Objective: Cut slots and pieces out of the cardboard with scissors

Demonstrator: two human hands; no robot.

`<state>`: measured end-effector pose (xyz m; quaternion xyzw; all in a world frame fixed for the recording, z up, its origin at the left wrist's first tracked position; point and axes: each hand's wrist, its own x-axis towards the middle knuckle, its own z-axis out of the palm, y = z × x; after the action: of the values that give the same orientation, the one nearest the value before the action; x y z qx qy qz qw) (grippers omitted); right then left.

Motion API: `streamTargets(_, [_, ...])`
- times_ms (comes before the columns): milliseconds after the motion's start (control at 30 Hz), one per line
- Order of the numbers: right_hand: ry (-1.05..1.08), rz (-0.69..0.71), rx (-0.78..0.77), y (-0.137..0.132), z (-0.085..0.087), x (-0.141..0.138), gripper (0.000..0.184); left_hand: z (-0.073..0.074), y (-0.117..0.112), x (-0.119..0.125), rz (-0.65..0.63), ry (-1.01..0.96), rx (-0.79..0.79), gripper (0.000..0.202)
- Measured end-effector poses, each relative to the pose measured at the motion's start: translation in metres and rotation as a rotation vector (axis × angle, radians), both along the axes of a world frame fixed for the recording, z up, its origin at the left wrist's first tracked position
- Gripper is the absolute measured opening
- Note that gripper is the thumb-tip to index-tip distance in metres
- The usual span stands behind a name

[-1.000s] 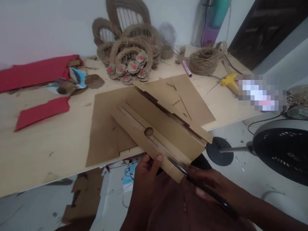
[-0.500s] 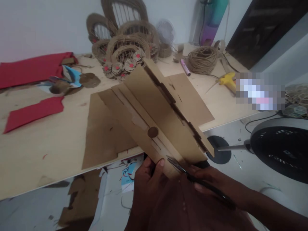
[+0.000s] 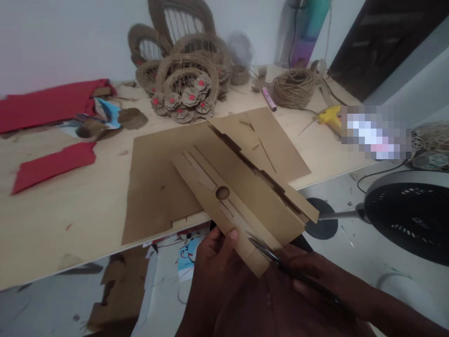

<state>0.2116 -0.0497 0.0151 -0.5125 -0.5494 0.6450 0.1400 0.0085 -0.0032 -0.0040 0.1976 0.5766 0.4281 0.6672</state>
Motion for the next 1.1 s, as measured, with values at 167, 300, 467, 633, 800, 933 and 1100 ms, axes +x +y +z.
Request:
streamTargets(167, [0.025, -0.041, -0.126, -0.021, -0.01, 0.01, 0.031, -0.003, 0.002, -0.006, 0.005, -0.073, -0.045, 0.036])
streamTargets(300, [0.021, -0.092, -0.141, -0.034, -0.013, 0.017, 0.032, 0.001, 0.003, -0.003, 0.047, -0.144, -0.045, 0.025])
streamTargets(467, [0.03, -0.087, -0.13, -0.041, -0.018, 0.02, 0.038, 0.009, 0.004, 0.005, 0.143, -0.257, -0.091, 0.024])
streamTargets(633, [0.002, -0.125, -0.103, -0.048, -0.023, 0.019, 0.044, 0.012, 0.001, 0.011, 0.208, -0.236, -0.095, 0.031])
streamTargets(800, [0.045, -0.106, -0.161, -0.047, -0.018, 0.02, 0.037, 0.01, 0.0, 0.014, 0.18, -0.19, -0.059, 0.035])
streamTargets(933, [0.132, -0.111, -0.155, -0.04, -0.014, 0.017, 0.039, 0.008, -0.002, 0.015, 0.15, -0.181, -0.025, 0.032])
streamTargets(1100, [0.185, -0.161, -0.097, -0.038, -0.02, 0.01, 0.039, 0.0, -0.008, 0.017, 0.114, -0.209, -0.027, 0.039])
